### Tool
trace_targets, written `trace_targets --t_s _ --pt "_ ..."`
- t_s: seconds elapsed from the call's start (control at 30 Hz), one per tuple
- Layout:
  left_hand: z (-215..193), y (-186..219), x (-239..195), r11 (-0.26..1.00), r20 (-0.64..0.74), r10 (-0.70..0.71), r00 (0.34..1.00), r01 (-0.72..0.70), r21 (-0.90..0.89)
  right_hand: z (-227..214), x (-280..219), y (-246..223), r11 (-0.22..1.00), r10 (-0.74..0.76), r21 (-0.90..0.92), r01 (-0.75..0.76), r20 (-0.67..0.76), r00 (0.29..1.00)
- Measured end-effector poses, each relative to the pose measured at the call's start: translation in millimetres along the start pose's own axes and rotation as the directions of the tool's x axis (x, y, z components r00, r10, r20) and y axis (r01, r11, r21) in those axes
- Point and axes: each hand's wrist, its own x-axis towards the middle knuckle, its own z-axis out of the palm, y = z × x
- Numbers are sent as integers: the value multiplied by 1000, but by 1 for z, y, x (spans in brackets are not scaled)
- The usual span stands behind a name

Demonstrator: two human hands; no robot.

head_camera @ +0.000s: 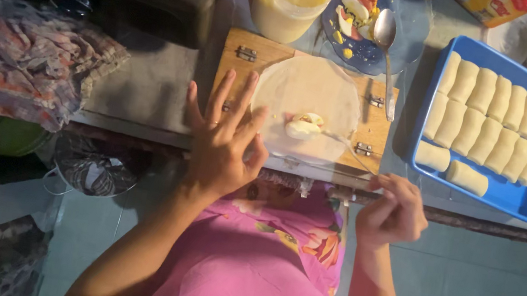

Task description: The person cooks thin crepes in a small pan, then fills them with chopped egg and ham plus a creamy spread, rolls them tightly, and places them on a blue tray. The process repeats for multiple rolls.

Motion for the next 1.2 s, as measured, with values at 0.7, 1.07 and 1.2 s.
trace_targets --t_s 0.7,1.07,1.2 --pt "-18 -23 1 899 122 388 914 -346 -267 120 150 16 997 -62 56 51 218 974" --pt "-9 -34 36 639 101 768 633 -742 -204 42 -7 -28 996 -83 48 72 303 949" --pt "-3 -22 31 774 109 535 838 -434 -461 52 -19 -27 976 -172 -86 200 262 950"
